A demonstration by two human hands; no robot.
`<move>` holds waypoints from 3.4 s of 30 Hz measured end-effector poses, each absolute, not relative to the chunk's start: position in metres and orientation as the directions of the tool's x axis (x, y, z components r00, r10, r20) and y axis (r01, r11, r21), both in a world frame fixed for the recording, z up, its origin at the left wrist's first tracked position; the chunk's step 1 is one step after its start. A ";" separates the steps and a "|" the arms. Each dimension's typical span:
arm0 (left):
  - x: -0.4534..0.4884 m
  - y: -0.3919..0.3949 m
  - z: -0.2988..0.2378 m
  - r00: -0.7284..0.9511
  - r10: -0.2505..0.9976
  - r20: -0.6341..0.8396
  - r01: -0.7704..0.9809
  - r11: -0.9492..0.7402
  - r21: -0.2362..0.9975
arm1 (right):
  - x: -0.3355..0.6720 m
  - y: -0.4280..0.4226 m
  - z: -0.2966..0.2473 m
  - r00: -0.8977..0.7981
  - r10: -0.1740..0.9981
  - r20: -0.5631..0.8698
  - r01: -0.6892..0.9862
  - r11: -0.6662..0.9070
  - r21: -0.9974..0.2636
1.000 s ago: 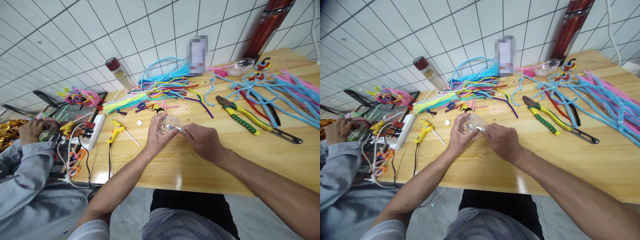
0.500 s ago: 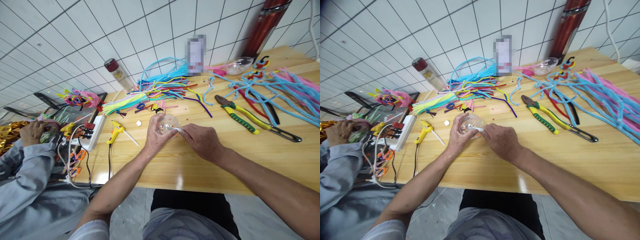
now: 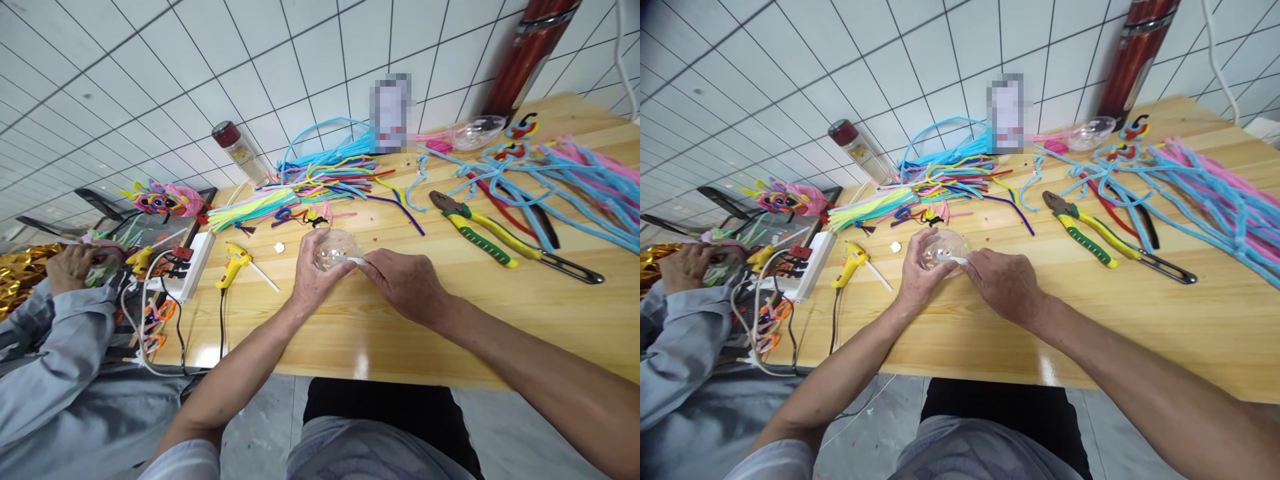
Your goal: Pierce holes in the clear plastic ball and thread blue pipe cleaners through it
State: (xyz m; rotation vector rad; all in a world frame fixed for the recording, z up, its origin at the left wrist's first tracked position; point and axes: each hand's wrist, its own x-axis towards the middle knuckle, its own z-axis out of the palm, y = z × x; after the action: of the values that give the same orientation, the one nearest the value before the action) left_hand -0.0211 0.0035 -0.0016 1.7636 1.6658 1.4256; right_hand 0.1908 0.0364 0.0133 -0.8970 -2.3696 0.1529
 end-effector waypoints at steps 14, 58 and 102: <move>-0.019 0.004 -0.001 -0.165 0.866 0.471 0.572 -0.305 0.761 | 0.188 0.034 0.013 -0.573 0.667 0.477 0.605 0.736 -0.302; -0.035 0.011 0.007 -0.086 0.918 0.387 0.529 -0.287 0.799 | 0.192 0.043 0.010 -0.606 0.622 0.495 0.580 0.772 -0.260; -0.026 0.019 0.007 0.026 0.885 0.465 0.539 -0.404 0.739 | 0.194 0.044 0.017 -0.600 0.652 0.463 0.645 0.737 -0.201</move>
State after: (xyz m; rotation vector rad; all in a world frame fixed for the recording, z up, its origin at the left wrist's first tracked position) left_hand -0.0264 0.0195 0.0070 1.9535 1.4504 1.3308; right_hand 0.1937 0.0438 0.0172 -0.9813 -2.4213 0.0167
